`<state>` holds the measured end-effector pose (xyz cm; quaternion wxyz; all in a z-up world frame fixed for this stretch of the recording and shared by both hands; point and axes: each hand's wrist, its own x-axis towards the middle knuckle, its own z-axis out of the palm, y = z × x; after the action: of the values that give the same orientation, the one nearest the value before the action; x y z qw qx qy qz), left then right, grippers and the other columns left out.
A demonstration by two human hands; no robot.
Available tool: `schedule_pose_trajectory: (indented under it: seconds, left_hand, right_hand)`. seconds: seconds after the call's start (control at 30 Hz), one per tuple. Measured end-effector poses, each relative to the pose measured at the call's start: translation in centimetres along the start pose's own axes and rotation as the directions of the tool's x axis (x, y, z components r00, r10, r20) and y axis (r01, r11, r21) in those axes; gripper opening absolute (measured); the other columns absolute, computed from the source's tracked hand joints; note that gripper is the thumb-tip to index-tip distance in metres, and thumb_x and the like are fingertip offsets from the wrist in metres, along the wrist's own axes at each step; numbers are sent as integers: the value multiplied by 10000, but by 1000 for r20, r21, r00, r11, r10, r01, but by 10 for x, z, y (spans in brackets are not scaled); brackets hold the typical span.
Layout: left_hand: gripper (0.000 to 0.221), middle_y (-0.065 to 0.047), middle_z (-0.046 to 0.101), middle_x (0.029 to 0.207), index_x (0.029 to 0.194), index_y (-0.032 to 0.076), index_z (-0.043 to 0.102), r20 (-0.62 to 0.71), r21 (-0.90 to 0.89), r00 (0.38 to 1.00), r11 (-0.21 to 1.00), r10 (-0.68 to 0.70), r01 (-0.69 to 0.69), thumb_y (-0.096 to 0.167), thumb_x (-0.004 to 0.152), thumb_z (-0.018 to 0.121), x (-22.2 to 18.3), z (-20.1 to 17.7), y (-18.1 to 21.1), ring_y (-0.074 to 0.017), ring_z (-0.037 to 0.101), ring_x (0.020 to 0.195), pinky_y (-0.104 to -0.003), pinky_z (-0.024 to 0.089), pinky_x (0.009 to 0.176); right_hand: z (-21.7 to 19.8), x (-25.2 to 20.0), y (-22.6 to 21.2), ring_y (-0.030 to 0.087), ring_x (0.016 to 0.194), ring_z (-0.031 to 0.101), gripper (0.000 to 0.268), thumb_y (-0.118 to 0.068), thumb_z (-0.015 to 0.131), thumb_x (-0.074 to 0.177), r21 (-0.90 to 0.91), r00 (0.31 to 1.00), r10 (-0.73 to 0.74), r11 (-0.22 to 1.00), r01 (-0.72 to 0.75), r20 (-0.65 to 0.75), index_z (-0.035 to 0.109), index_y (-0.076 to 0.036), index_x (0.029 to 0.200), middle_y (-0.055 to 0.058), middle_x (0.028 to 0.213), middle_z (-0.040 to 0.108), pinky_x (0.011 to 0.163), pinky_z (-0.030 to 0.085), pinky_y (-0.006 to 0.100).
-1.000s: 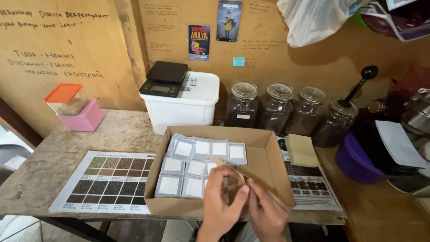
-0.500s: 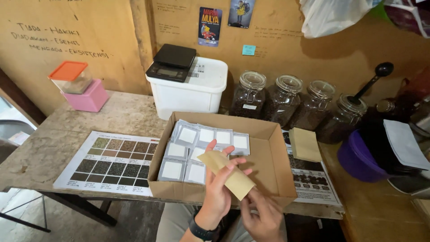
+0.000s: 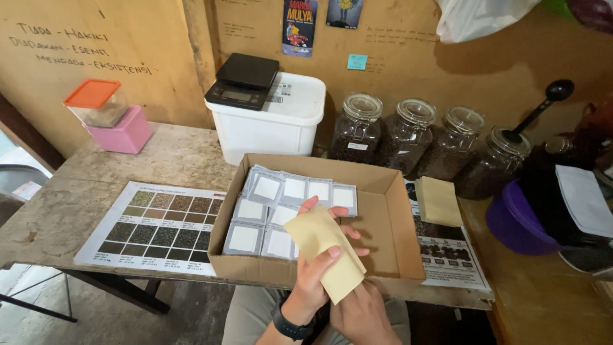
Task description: The person sorts small white packets of coffee and brown paper envelopes by hand, arranging the envelopes on a wooden table and then placing packets into a cardboard box.
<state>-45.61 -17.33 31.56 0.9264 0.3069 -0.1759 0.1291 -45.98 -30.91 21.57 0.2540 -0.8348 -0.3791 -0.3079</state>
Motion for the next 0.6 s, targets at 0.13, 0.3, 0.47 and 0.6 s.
schedule_pose_trajectory:
  seconds: [0.13,0.3,0.47,0.6]
  left_hand:
    - [861,-230,468,1376,1558,176,165,90,30,996,999,30,-32,211,896,713,0,-1,-2,-329,624,1037,-547,642,833]
    - [917,-236,460,1419,1607,169,126,112,36,994,999,5,-9,274,913,715,0,1,3,-321,613,1078,-546,627,880]
    - [954,-247,443,1460,1628,126,110,180,64,983,998,-31,20,358,926,712,-1,-1,6,-319,592,1103,-507,613,906]
    - [973,-234,434,1495,1646,100,84,205,53,978,998,-50,40,384,940,689,-2,-7,7,-316,599,1132,-495,607,926]
  right_hand:
    - [-7,6,-2,425,575,614,234,-52,548,825,83,987,82,992,-94,139,646,-23,1035,188,804,646,479,482,480]
    - [-6,-5,6,422,574,632,319,-113,588,764,1,976,86,996,-88,200,672,-50,1065,193,813,635,482,510,490]
    - [-27,23,-16,339,659,717,393,-213,544,957,138,967,209,964,-230,149,566,-48,1313,166,946,693,507,554,419]
    - [-29,27,-19,299,557,641,276,-191,585,949,53,986,167,984,-168,17,648,-58,1182,110,823,682,449,476,409]
